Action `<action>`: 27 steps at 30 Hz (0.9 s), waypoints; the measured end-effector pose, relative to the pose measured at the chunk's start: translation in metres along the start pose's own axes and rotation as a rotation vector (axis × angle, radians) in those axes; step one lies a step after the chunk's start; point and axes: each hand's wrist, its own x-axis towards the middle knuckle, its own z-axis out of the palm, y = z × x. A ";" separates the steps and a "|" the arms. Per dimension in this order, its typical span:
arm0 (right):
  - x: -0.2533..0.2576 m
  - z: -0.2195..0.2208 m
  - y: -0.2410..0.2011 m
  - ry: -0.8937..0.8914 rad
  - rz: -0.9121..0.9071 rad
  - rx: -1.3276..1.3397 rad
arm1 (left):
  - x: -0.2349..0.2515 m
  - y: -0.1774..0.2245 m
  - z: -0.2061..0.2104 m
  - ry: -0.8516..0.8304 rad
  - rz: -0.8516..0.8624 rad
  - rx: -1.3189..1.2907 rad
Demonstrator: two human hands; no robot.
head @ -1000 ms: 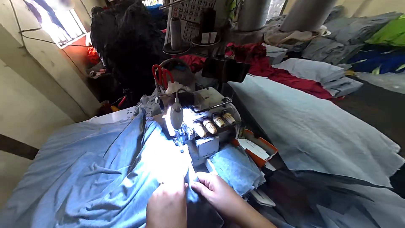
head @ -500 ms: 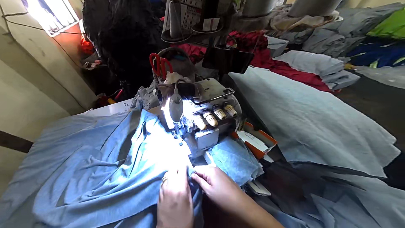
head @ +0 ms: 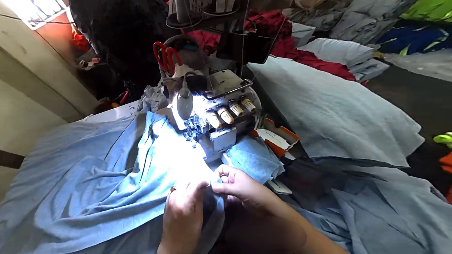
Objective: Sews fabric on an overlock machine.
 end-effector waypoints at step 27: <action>-0.005 0.016 0.013 0.179 -0.150 -0.110 | -0.047 -0.008 0.039 0.158 0.056 0.504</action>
